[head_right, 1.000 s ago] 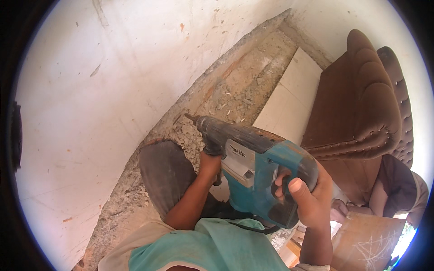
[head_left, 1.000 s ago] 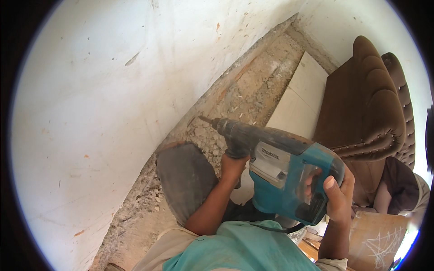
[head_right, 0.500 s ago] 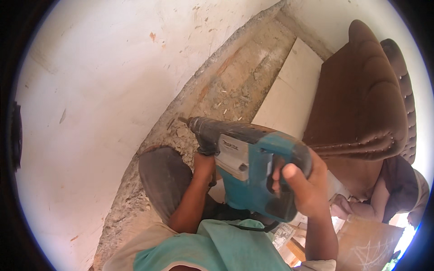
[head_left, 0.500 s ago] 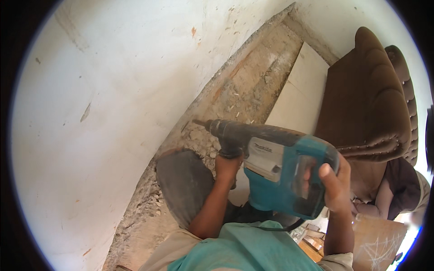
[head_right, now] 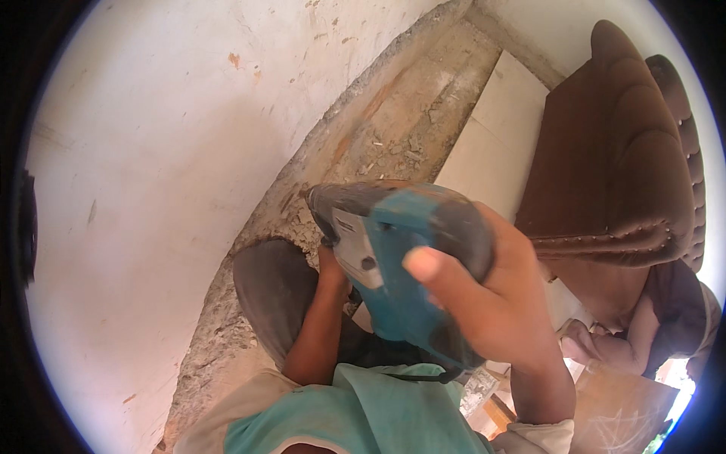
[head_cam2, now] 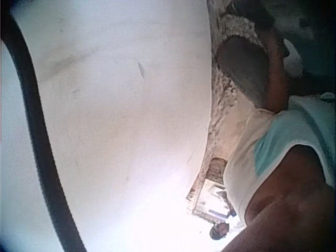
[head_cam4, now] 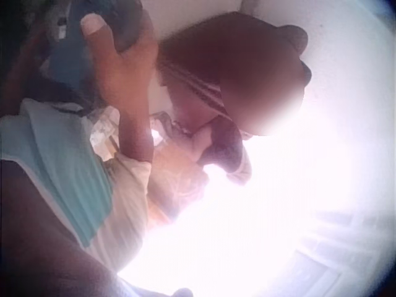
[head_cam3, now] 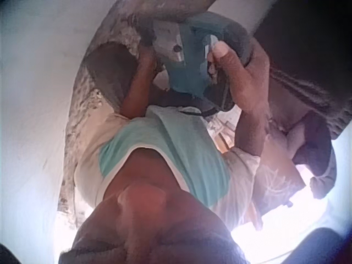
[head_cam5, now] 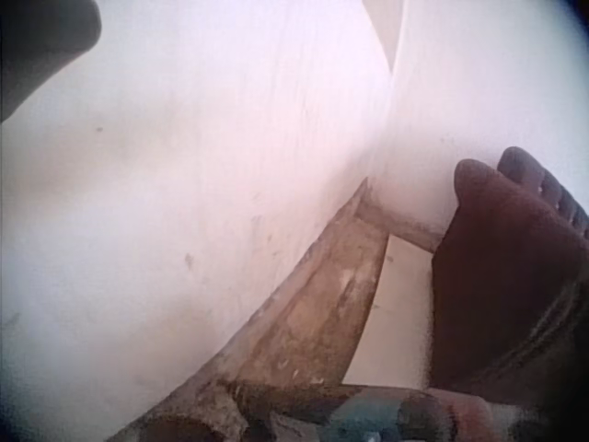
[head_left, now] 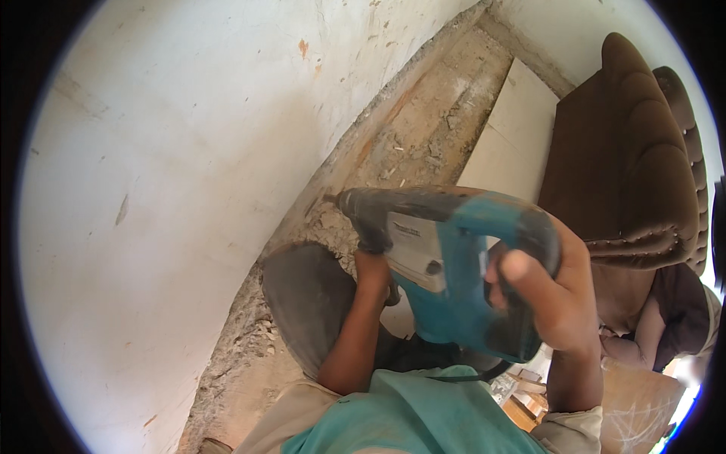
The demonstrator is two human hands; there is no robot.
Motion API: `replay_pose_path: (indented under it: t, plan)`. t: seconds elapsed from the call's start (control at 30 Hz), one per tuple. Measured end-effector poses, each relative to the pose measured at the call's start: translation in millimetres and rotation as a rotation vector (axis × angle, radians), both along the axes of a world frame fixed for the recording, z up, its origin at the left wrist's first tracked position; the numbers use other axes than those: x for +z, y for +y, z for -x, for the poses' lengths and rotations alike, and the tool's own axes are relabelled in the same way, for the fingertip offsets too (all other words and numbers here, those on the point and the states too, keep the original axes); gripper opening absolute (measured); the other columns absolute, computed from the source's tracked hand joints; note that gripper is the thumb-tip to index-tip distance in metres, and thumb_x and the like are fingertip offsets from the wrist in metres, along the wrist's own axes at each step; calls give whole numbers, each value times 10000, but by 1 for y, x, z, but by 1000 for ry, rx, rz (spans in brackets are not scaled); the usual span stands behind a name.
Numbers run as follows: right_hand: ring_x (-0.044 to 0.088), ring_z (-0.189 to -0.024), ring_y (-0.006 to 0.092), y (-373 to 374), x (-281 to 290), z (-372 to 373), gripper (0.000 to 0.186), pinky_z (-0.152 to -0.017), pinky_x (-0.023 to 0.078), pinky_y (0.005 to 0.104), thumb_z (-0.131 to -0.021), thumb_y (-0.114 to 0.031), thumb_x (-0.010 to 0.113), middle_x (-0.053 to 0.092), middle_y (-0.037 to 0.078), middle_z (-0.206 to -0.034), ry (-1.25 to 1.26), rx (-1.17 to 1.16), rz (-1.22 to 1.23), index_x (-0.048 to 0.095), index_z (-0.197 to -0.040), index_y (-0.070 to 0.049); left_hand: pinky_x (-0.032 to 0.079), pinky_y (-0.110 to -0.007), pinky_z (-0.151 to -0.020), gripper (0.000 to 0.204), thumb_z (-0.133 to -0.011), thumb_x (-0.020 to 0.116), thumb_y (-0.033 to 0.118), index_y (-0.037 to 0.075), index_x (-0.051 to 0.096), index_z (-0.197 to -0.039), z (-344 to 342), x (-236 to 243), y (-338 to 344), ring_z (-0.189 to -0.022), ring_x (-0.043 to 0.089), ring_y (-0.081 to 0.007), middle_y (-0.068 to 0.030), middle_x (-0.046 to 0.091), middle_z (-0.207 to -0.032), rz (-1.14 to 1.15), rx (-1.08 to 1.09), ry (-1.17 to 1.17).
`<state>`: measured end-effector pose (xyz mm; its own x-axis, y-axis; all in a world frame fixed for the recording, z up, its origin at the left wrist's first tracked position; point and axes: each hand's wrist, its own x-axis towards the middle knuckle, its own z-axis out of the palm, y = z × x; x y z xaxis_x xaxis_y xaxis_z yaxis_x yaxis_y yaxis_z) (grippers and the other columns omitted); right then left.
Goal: The person uses a power drill to break up concrete along a narrow channel in a floor next to a wall.
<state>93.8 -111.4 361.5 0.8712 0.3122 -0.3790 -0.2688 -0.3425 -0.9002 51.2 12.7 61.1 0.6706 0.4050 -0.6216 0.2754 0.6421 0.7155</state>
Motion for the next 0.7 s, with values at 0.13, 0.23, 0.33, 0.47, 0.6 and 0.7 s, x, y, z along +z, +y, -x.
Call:
replay_pose_path:
  t: [0.13,0.23,0.33,0.47,0.6,0.7]
  plan:
    - [583,-732,103,26,6,8,466,-655,481,261,-872,-290,719,646,59,-860,-44,69,-55,602,-1170,49,500,-342,-776,308,-972,538,167,-57,572,-1180,5,8,14,-909,660,-228,-130,662,-1047,207,52,-4]
    - [546,-667,83,41,7,11,516,-592,439,220,-878,-322,699,613,43,-840,-87,114,17,577,-1195,68,510,-358,-792,353,-986,509,195,-49,537,-1238,3,-4,21,-933,672,-244,-136,655,-1105,221,4,25]
    - [549,-676,80,52,10,14,508,-592,443,222,-883,-313,699,615,41,-849,-88,154,36,577,-1195,68,511,-355,-784,337,-978,520,188,-46,559,-1217,2,-14,23,-930,671,-243,-133,659,-1088,96,-39,82]
    - [553,-668,83,58,9,19,503,-593,451,226,-881,-322,703,613,41,-841,-107,143,40,578,-1174,68,511,-345,-768,299,-962,541,154,-45,587,-1182,4,-9,25,-927,670,-241,-132,663,-1064,230,38,59]
    - [601,-774,101,49,15,16,387,-690,493,271,-888,-255,712,659,63,-835,-93,115,32,621,-1120,41,503,-343,-753,295,-916,611,124,-57,604,-1149,9,-9,23,-912,667,-233,-136,669,-1041,201,8,-28]
    - [595,-755,102,41,10,16,380,-671,486,266,-892,-259,694,651,55,-830,-77,59,55,626,-1119,37,495,-343,-740,318,-869,676,118,-67,619,-1121,9,16,22,-895,663,-227,-143,677,-1017,132,-28,5]
